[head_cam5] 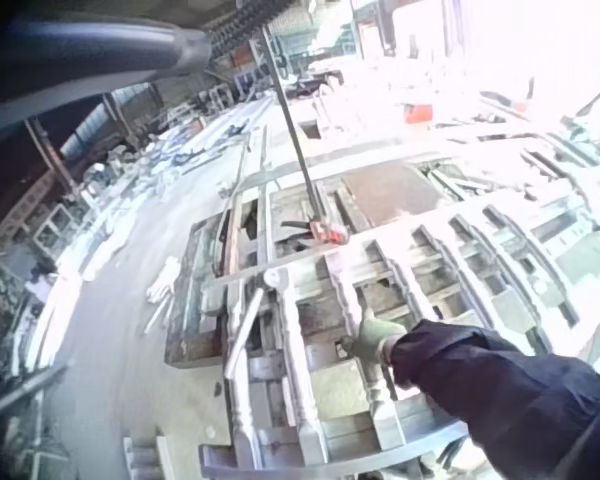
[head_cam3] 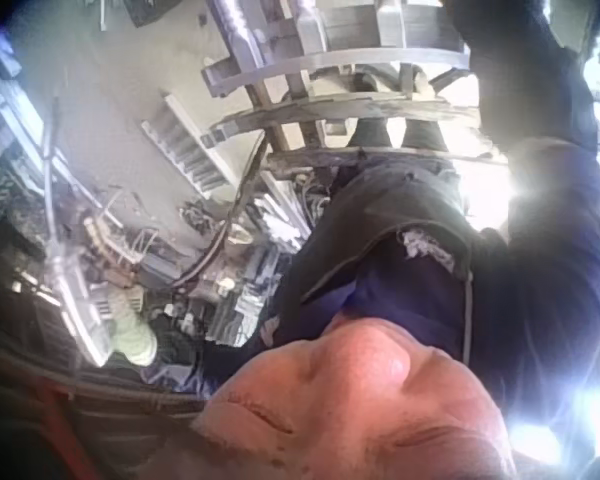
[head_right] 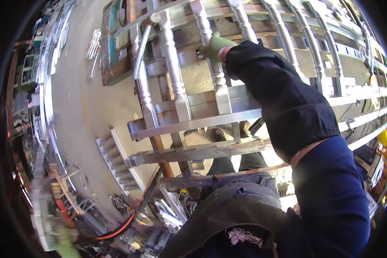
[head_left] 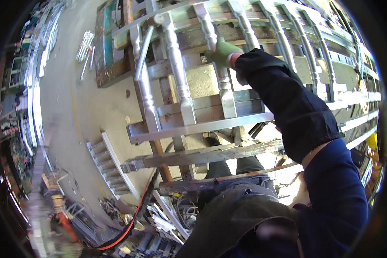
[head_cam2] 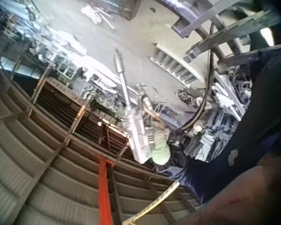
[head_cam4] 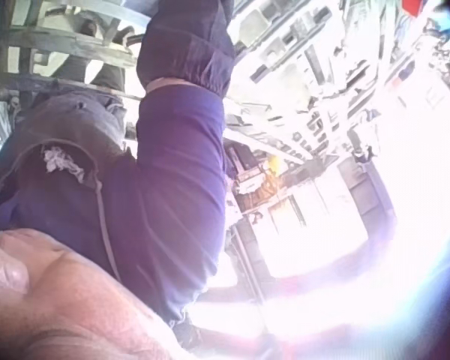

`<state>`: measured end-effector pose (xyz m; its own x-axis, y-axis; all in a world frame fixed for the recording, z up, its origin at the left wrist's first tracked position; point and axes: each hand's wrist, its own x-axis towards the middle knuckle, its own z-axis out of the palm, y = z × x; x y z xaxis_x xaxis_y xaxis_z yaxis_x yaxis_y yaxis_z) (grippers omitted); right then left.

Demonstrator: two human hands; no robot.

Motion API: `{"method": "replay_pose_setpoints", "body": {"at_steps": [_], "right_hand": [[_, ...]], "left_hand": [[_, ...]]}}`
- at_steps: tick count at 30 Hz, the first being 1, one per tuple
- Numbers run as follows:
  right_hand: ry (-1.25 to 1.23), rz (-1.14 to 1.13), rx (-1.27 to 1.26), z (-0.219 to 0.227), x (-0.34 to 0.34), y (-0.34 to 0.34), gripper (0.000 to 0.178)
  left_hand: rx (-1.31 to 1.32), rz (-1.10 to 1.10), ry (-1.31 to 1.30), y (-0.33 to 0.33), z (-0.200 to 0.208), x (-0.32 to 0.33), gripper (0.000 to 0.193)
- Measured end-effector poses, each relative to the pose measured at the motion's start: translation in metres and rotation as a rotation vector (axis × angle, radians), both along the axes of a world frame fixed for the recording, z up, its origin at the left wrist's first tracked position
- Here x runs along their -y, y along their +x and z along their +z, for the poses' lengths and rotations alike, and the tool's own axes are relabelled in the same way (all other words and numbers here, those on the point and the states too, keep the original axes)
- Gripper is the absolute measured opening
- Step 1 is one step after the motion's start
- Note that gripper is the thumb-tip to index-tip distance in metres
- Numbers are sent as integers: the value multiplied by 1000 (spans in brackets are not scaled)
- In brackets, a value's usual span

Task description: The person welds joints on a metal frame using a handheld welding torch, then adjusts a control panel and uses a grinding tool on a metal piece. The person repeatedly positions and welds sections of the frame, then moves to grind a separate metal component.

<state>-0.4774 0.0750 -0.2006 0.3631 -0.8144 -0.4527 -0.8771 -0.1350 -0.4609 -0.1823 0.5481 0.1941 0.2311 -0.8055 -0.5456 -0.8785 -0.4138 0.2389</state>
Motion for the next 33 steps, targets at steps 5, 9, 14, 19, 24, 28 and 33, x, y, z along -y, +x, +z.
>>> {"method": "replay_pose_setpoints", "body": {"at_steps": [5, 9, 14, 19, 24, 28, 33], "right_hand": [[-31, -55, 14, 8, -11, 1, 93], [-69, -41, 56, -4, -7, -13, 88], [-88, -82, 60, -7, -14, 2, 84], [-104, -128, 52, 4, -25, -16, 74], [-90, -147, 104, 7, -24, -4, 76], [-109, -140, 105, 1, -21, -3, 77], [-83, -131, 94, 6, -20, -5, 78]], "left_hand": [[-108, 287, 41, 58, 19, 93, 49], [-366, 260, 184, 70, -18, 189, 55], [-609, 178, 458, 41, -88, 278, 62], [-797, -171, 485, -4, -170, 323, 49], [-852, -284, 601, -13, -190, 338, 57], [-858, -311, 564, -11, -204, 337, 53], [-862, -310, 504, -21, -212, 335, 47]]}}
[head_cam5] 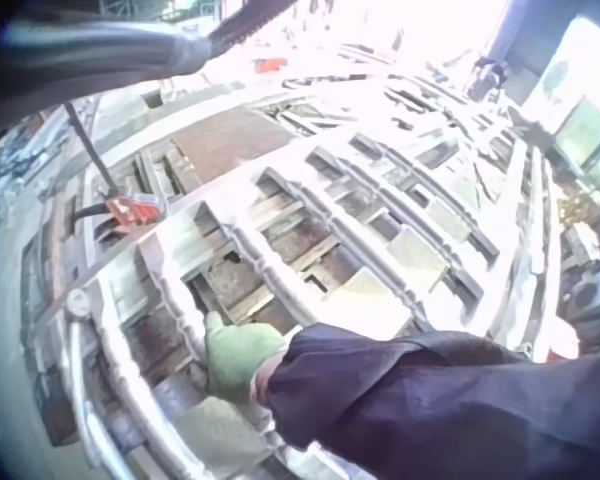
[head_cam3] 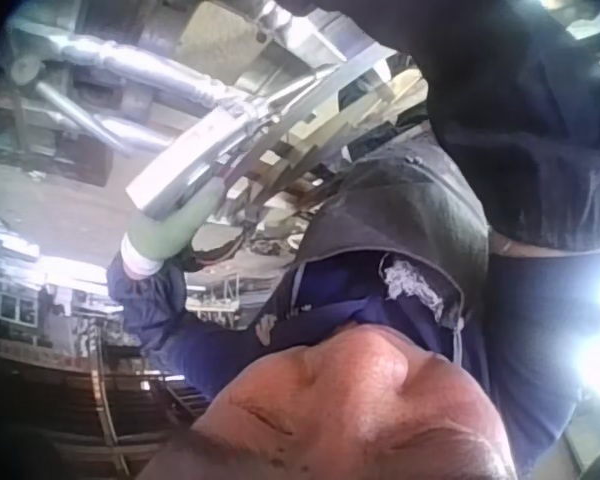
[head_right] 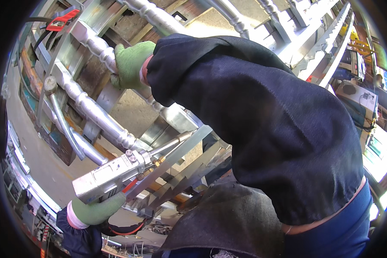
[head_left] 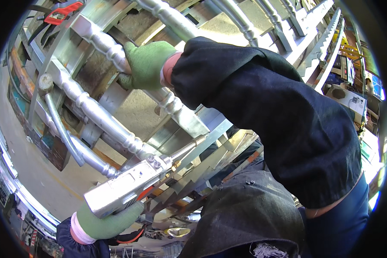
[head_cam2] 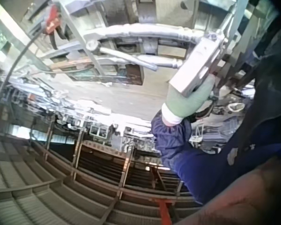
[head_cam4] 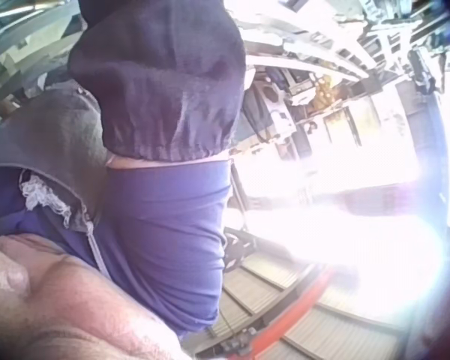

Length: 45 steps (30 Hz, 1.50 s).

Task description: The person welds joints on a metal frame using a handheld welding torch, then adjusts a control panel and uses a grinding tool on a metal piece. The person repeatedly positions and welds sections of the frame, then moves to grind a separate metal component.

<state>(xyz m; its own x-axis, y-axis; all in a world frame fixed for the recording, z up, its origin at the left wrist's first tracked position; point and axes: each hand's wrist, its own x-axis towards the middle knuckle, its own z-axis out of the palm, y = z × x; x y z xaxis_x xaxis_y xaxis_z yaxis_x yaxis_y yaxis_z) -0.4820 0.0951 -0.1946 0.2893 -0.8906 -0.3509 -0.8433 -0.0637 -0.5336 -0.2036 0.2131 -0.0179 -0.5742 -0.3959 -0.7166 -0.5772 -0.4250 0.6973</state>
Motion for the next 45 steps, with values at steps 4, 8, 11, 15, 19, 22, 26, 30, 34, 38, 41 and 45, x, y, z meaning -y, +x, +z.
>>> {"method": "replay_pose_setpoints", "body": {"at_steps": [4, 8, 11, 15, 19, 22, 26, 30, 34, 38, 41, 45], "right_hand": [[-4, 6, -14, 0, 0, 0, 79], [2, -3, -8, 0, 0, 1, 80], [1, -3, -6, -3, 0, 2, 80], [3, 0, -23, -3, 0, 1, 80], [12, 8, -23, 0, 1, 1, 80], [2, 12, -32, -1, 2, 2, 78], [12, -15, -19, -1, -1, 2, 73], [13, -14, -11, 0, -1, 3, 71], [-1, -17, -13, -3, -1, 2, 71], [13, -14, -22, 1, -1, 2, 71], [10, -19, -29, -2, 0, 3, 71], [-4, -15, -30, -3, -1, 3, 71]], "left_hand": [[60, 87, 163, -15, 8, 7, 48], [-72, -63, -65, -6, -13, 4, 49], [-74, -12, -33, -7, -13, 1, 50], [-16, -91, 74, -8, -8, 9, 49], [-66, -142, -43, -7, -11, 8, 49], [-131, -207, -194, -3, -18, 5, 50], [-42, -129, -17, -7, -10, 7, 49], [-59, -151, -58, -6, -10, 8, 48], [-64, -155, -84, -8, -10, 9, 47], [-81, -188, -126, -4, -12, 8, 46], [-101, -215, -175, -2, -14, 8, 47], [-81, -196, -142, -1, -13, 7, 47]]}}
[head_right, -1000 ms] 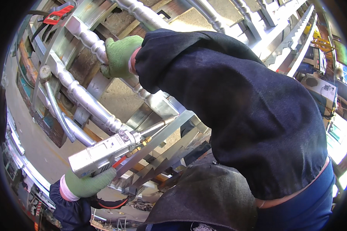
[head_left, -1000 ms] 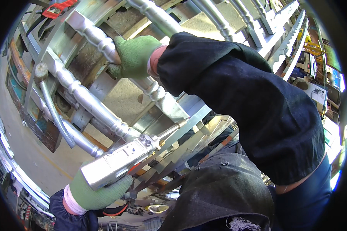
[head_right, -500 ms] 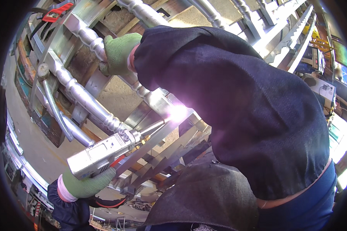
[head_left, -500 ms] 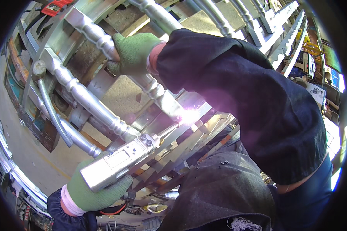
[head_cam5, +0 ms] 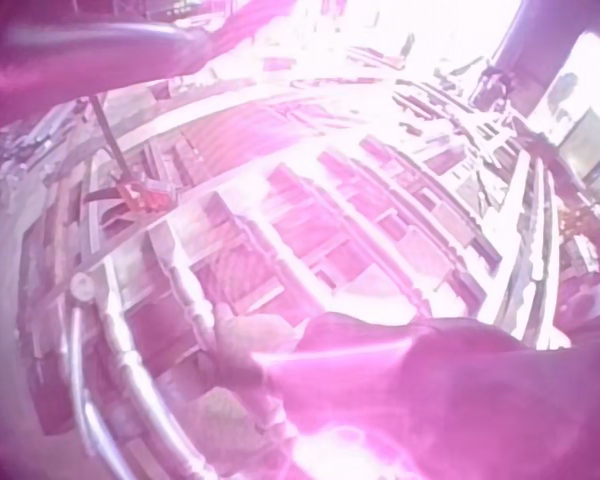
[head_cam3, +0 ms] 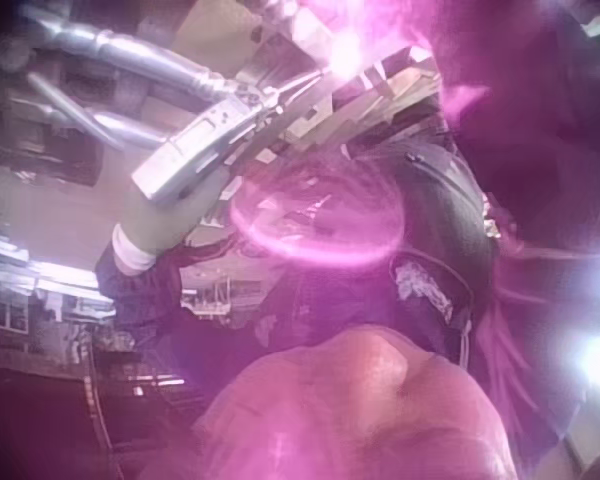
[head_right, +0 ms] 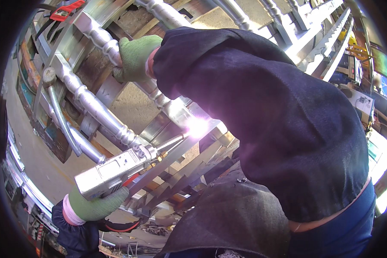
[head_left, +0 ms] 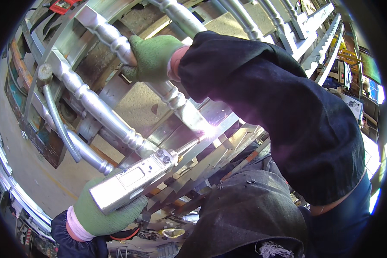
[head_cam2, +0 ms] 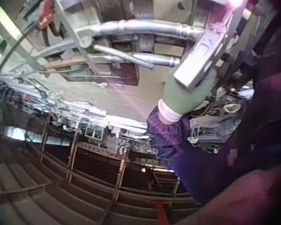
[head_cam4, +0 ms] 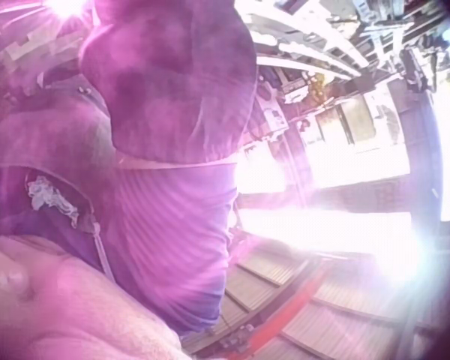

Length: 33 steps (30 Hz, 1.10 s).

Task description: The person welds joints on a metal frame using a handheld welding torch, then adjusts a control panel and uses a grinding tool on a metal piece. The person repeatedly positions and welds sections of the frame, then moves to grind a separate metal component.

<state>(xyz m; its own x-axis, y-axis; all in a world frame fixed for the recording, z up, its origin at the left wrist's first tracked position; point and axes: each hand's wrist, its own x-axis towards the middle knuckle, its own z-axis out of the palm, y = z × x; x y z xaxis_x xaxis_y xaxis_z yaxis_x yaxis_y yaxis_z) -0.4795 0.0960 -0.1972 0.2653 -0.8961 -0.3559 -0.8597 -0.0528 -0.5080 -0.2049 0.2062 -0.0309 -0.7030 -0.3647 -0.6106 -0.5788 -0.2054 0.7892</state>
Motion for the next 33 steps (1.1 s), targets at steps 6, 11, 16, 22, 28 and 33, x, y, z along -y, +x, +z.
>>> {"method": "replay_pose_setpoints", "body": {"at_steps": [6, 11, 16, 22, 28, 33], "right_hand": [[-14, -3, -1, -1, -1, 0, 70], [-6, 7, -11, -1, 1, 0, 70], [-6, 15, 2, 0, 0, -2, 69], [-8, 20, 6, -1, 1, -1, 68], [-14, 10, 17, -6, 2, -1, 66], [-16, 20, 8, -3, 2, 0, 67]], "left_hand": [[-5, -16, -28, 3, -1, 0, 48], [-8, 23, -19, 5, -1, -4, 49], [77, 43, 92, 3, 6, 1, 49], [55, 43, 81, 7, 5, -2, 49], [49, 31, 94, 11, 6, -2, 51], [34, 25, 115, 17, 4, -3, 56]]}}
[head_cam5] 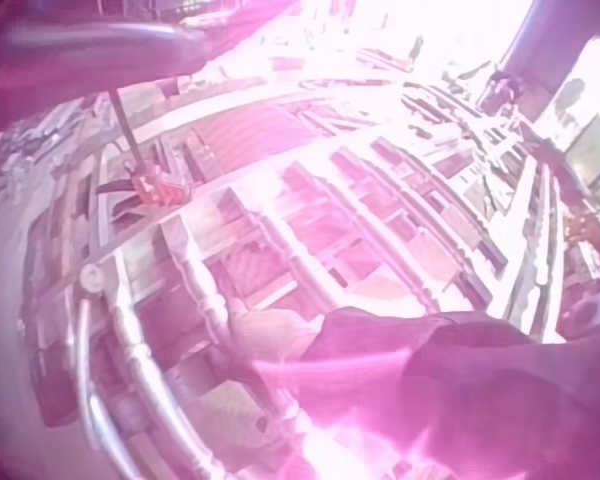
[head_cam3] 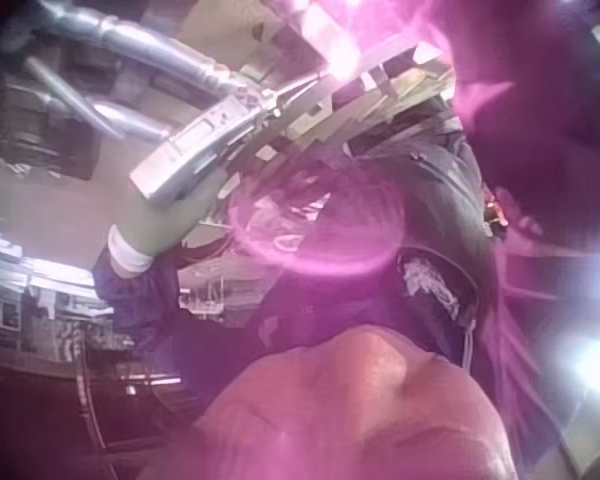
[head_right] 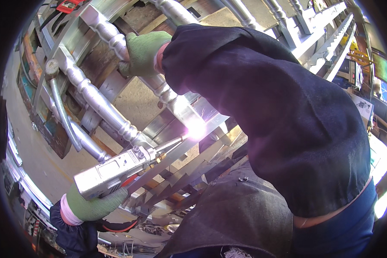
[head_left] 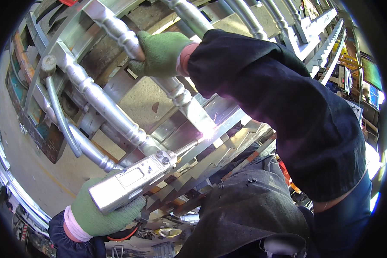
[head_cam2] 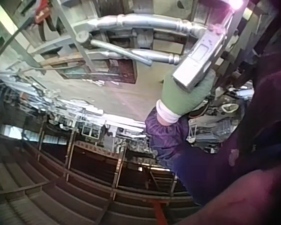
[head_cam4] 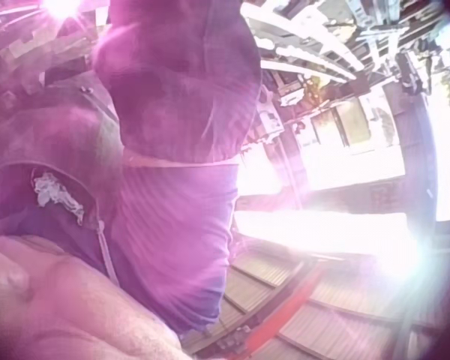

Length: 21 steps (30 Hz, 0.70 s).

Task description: The person welds joints on a metal frame using a handheld welding torch, then adjusts a control panel and uses a grinding tool on a metal piece. The person repeatedly positions and welds sections of the frame, then moves to grind a separate metal component.

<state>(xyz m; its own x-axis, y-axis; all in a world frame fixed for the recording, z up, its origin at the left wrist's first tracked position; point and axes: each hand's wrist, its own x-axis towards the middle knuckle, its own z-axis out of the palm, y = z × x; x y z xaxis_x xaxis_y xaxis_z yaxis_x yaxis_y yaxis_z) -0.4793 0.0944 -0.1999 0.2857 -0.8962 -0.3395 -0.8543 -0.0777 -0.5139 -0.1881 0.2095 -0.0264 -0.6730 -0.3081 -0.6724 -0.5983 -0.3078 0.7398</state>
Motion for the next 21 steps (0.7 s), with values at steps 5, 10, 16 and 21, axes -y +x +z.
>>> {"method": "replay_pose_setpoints", "body": {"at_steps": [5, 10, 16, 21], "right_hand": [[-2, 3, -6, 0, 0, -1, 67], [12, -5, -6, -2, 0, -3, 66], [37, 13, 61, -2, 5, -1, 70], [24, 20, 44, -3, 3, -3, 69]], "left_hand": [[63, 25, 67, -3, 7, 2, 57], [65, 48, 90, -2, 8, 2, 57], [68, 90, -16, 23, 21, -5, 63], [310, 504, 173, 53, 51, -24, 60]]}}
